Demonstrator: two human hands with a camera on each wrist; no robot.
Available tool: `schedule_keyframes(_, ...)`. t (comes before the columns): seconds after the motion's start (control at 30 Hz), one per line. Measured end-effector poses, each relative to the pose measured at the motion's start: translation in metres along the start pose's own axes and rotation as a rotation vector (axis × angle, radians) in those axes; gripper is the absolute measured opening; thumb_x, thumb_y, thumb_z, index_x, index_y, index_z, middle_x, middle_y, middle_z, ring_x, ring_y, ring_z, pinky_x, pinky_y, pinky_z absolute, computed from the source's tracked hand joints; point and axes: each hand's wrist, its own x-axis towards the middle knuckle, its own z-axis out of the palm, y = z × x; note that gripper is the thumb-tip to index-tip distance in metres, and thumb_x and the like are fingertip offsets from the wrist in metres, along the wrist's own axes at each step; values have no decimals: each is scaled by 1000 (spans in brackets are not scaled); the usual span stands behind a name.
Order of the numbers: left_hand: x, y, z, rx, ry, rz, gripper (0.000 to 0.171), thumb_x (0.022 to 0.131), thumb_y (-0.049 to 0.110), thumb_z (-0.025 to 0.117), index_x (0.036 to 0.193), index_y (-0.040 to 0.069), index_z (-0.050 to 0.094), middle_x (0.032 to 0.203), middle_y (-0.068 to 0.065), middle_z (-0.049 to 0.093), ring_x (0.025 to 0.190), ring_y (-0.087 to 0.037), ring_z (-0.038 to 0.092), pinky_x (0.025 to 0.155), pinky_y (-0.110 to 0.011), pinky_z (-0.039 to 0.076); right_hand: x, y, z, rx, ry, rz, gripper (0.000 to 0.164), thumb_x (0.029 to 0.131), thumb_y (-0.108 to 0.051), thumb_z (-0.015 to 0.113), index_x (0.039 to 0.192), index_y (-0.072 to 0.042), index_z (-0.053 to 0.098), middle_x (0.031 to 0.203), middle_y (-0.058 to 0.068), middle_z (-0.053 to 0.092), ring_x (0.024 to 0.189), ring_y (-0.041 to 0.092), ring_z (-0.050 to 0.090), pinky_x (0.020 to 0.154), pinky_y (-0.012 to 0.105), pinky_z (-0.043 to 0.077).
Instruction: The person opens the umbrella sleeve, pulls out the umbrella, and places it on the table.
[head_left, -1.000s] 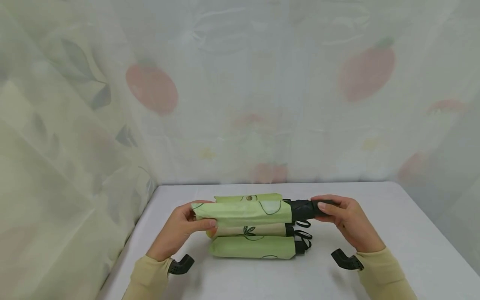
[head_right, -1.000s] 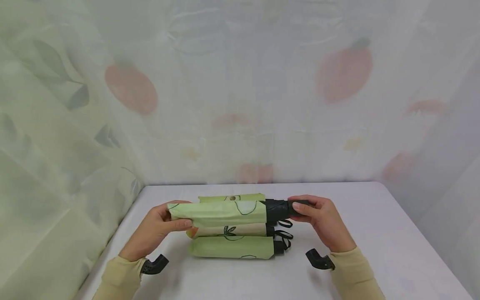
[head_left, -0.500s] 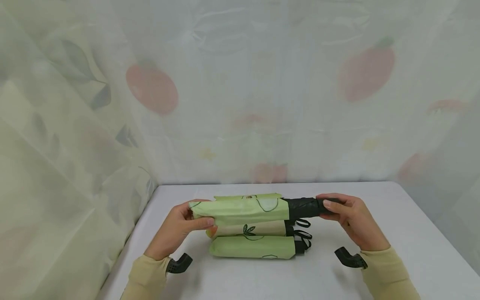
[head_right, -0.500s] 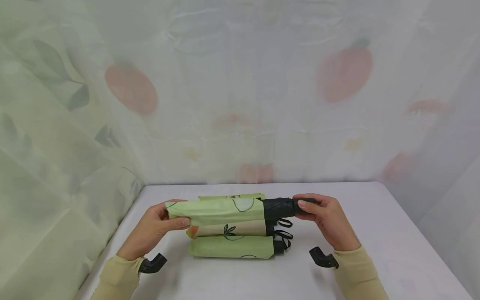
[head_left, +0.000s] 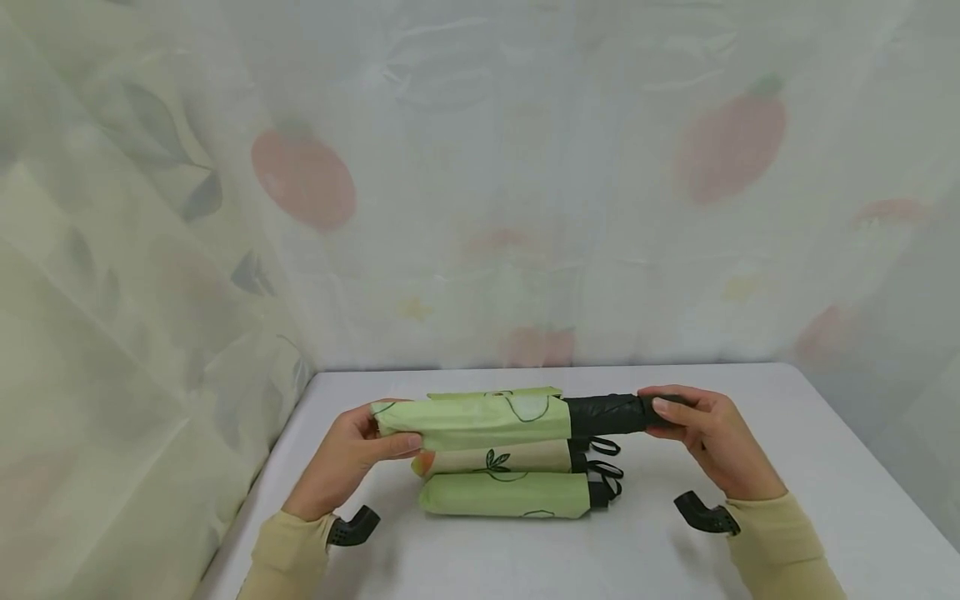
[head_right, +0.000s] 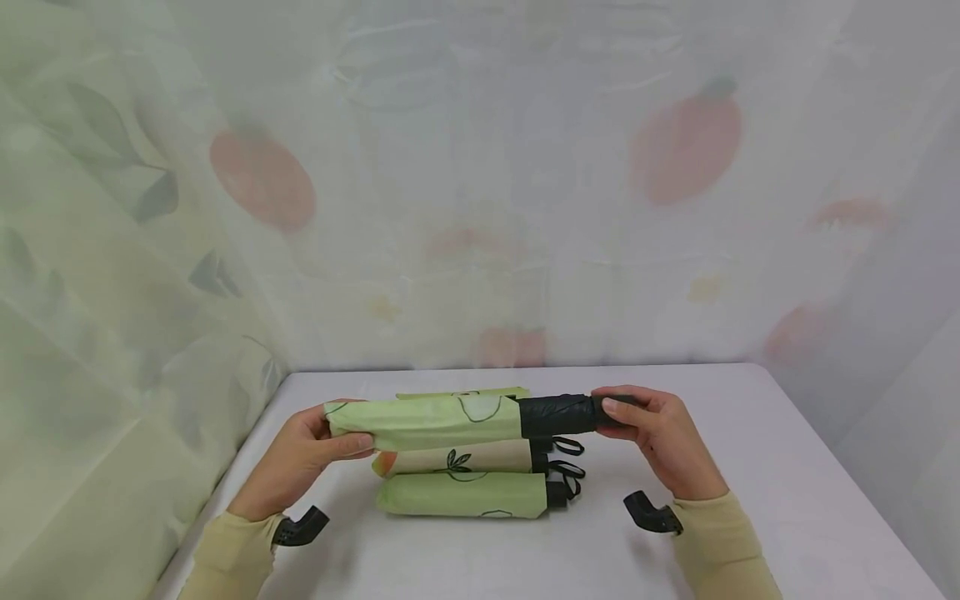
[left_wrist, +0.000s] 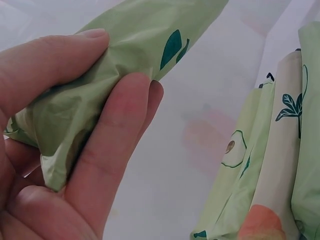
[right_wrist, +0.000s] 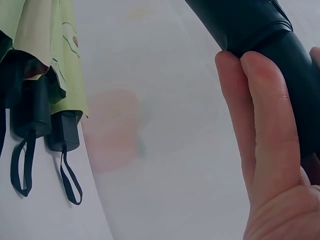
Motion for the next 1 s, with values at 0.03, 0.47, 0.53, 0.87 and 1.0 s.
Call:
schedule_keyframes(0.03, 0, 0, -1, -1, 2, 1, 49, 93, 14, 87, 139, 10, 69, 123, -10, 78, 112, -24, 77, 100, -43, 65, 0, 0, 0, 2, 2, -1, 28, 110, -3, 59, 133, 4, 72, 128, -1, 73, 108, 14, 78, 94, 31, 66)
schedule_keyframes(0.47, -2, -3, -9, 10, 24, 13, 46, 95, 15, 85, 136, 3, 68, 121, -11, 78, 112, -27, 78, 100, -43, 65, 1, -2, -12, -5, 31, 37, 27, 111, -6, 59, 131, -3, 76, 127, -5, 75, 100, 17, 82, 95, 28, 64)
schedule_keyframes(0.53, 0, -4, -9, 18, 34, 11, 47, 94, 17, 86, 136, 4, 68, 121, -11, 78, 112, -26, 77, 99, -42, 65, 0, -3, -17, -1, 35, 39, 27, 111, -6, 58, 130, -5, 77, 127, -5, 75, 100, 18, 82, 95, 27, 64)
schedule_keyframes(0.87, 5, -9, -8, 7, 52, -16, 46, 93, 16, 88, 133, 4, 70, 118, -10, 78, 110, -24, 76, 98, -41, 65, -11, 3, -43, 70, 36, 10, 31, 112, 0, 53, 130, -3, 77, 128, -1, 73, 109, 15, 81, 98, 32, 64)
schedule_keyframes(1.0, 6, -9, -10, -1, 42, -21, 45, 93, 16, 87, 133, 3, 70, 118, -9, 78, 111, -24, 77, 99, -41, 65, -17, 3, -56, 96, 31, 5, 33, 112, 2, 50, 130, -3, 77, 127, -1, 75, 110, 15, 80, 98, 32, 64)
